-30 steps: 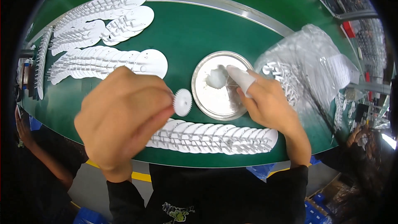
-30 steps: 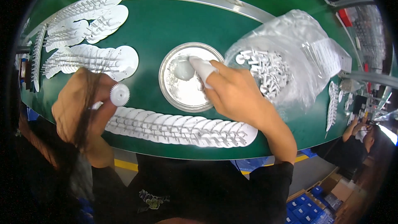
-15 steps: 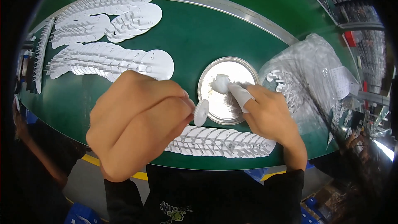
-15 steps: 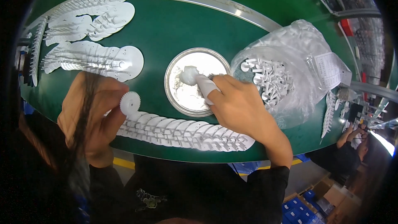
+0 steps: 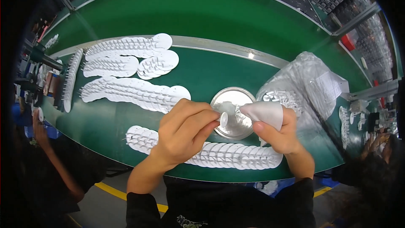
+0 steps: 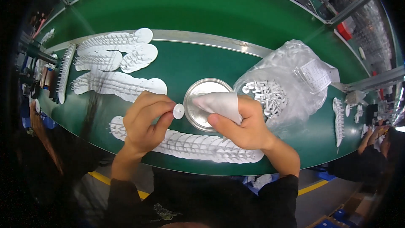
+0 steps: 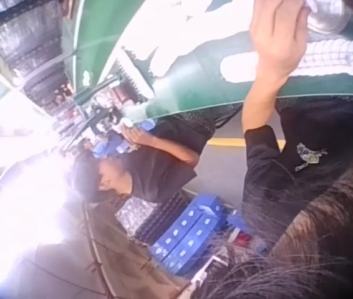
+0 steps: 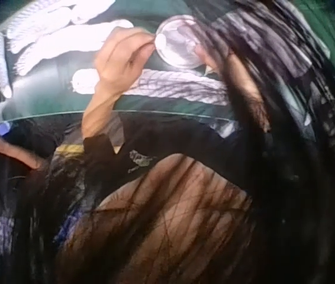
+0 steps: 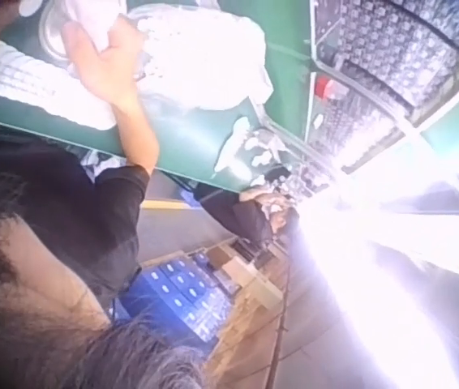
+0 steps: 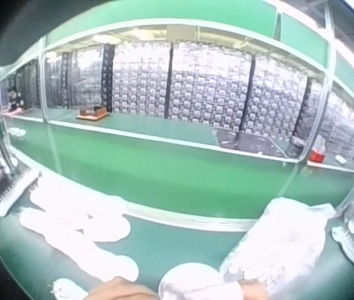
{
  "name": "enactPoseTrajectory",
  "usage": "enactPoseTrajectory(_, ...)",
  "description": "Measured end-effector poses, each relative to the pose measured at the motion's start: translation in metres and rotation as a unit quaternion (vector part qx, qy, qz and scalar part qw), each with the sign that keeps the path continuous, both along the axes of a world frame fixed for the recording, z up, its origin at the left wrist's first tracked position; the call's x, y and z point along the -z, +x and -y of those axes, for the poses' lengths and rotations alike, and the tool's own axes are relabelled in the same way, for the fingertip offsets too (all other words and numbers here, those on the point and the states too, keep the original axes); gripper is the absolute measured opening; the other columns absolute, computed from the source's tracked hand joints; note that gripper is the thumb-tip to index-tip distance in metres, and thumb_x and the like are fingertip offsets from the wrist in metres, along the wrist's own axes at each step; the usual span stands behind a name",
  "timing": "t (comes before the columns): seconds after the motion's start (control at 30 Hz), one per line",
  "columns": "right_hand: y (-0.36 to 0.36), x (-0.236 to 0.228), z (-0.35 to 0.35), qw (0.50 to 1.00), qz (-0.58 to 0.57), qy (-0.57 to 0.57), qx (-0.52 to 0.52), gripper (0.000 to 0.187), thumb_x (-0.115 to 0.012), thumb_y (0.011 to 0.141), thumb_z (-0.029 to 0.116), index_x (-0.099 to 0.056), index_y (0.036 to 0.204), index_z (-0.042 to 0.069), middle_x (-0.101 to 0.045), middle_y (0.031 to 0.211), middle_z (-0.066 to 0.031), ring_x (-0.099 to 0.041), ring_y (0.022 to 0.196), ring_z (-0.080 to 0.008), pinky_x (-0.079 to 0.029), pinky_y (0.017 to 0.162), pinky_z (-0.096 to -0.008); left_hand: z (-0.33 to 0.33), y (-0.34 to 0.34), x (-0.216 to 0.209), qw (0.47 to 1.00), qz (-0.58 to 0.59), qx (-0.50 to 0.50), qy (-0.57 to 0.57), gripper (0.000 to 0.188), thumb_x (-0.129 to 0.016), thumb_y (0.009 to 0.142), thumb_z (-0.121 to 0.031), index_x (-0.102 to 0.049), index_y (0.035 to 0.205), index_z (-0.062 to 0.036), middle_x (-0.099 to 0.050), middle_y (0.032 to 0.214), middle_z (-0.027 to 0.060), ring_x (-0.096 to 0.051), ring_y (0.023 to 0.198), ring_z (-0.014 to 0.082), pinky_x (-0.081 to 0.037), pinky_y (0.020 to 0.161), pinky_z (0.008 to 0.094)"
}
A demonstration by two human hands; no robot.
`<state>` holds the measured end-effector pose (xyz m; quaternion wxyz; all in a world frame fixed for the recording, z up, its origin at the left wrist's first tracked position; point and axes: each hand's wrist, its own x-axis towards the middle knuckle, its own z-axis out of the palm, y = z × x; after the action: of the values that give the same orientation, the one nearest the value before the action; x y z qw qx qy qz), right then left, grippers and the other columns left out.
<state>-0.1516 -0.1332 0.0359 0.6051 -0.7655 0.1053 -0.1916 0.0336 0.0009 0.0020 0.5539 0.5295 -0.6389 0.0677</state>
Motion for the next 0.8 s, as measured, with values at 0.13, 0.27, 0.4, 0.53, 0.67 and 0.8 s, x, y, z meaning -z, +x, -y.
enactPoseTrajectory(0.13, 0.010, -0.004, -0.005, 0.988, 0.065, -0.139, -0.005, 0.032, -0.058, 0.081, -0.005, -0.062, 0.112, -0.004, -0.066, 0.089, -0.0144, -0.065, 0.069, -0.0204, -0.051, 0.063, -0.0277, -0.001, -0.004, -0.001, 1.000, -0.027, -0.004, 0.013, 0.024, -0.074, 0.067, 0.006, -0.064, 0.089, 0.0020, -0.063, 0.081, 0.0111, -0.057, 0.063, 0.0222, -0.044, 0.051, 0.0290)
enactPoseTrajectory(0.27, 0.019, 0.011, -0.007, 0.917, 0.129, -0.377, 0.026, 0.036, -0.065, 0.070, -0.002, -0.064, 0.105, -0.004, -0.050, 0.063, -0.0050, -0.049, 0.047, -0.0187, -0.039, 0.042, -0.0286, 0.003, -0.010, -0.001, 0.999, -0.026, -0.001, 0.019, 0.021, -0.073, 0.069, 0.007, -0.064, 0.088, 0.0029, -0.063, 0.077, 0.0109, -0.056, 0.060, 0.0219, -0.043, 0.050, 0.0289)
enactPoseTrajectory(0.4, 0.023, 0.010, -0.015, 0.791, 0.130, -0.593, 0.073, 0.047, -0.064, 0.060, 0.015, -0.066, 0.105, 0.002, -0.047, 0.068, -0.0025, -0.050, 0.053, -0.0129, -0.038, 0.042, -0.0247, 0.000, -0.008, -0.004, 0.999, -0.013, -0.017, 0.034, 0.019, -0.070, 0.069, 0.009, -0.064, 0.086, 0.0037, -0.063, 0.076, 0.0114, -0.056, 0.060, 0.0220, -0.044, 0.050, 0.0283)
enactPoseTrajectory(0.53, 0.014, 0.006, -0.015, 0.764, 0.130, -0.631, 0.040, 0.045, -0.063, 0.061, 0.013, -0.067, 0.103, 0.001, -0.046, 0.065, -0.0017, -0.049, 0.054, -0.0127, -0.037, 0.042, -0.0244, -0.003, -0.009, -0.003, 0.994, -0.094, 0.010, 0.052, 0.016, -0.067, 0.073, 0.010, -0.064, 0.088, 0.0051, -0.062, 0.076, 0.0122, -0.056, 0.059, 0.0200, -0.042, 0.050, 0.0274)
enactPoseTrajectory(0.67, 0.017, 0.011, -0.012, 0.782, 0.147, -0.603, 0.055, 0.046, -0.063, 0.057, 0.012, -0.067, 0.102, 0.001, -0.043, 0.063, -0.0013, -0.048, 0.052, -0.0132, -0.036, 0.041, -0.0246, -0.005, -0.006, 0.000, 0.985, -0.147, 0.055, 0.068, 0.010, -0.063, 0.081, 0.005, -0.062, 0.090, 0.0089, -0.062, 0.077, 0.0144, -0.053, 0.060, 0.0178, -0.041, 0.052, 0.0261)
enactPoseTrajectory(0.8, 0.021, 0.008, -0.012, 0.841, 0.149, -0.517, 0.049, 0.045, -0.062, 0.058, 0.006, -0.067, 0.103, 0.000, -0.043, 0.064, -0.0021, -0.048, 0.049, -0.0152, -0.038, 0.041, -0.0272, -0.005, -0.002, -0.002, 0.988, -0.126, 0.059, 0.064, 0.011, -0.064, 0.078, 0.007, -0.064, 0.089, 0.0073, -0.063, 0.078, 0.0135, -0.054, 0.061, 0.0184, -0.041, 0.053, 0.0274)
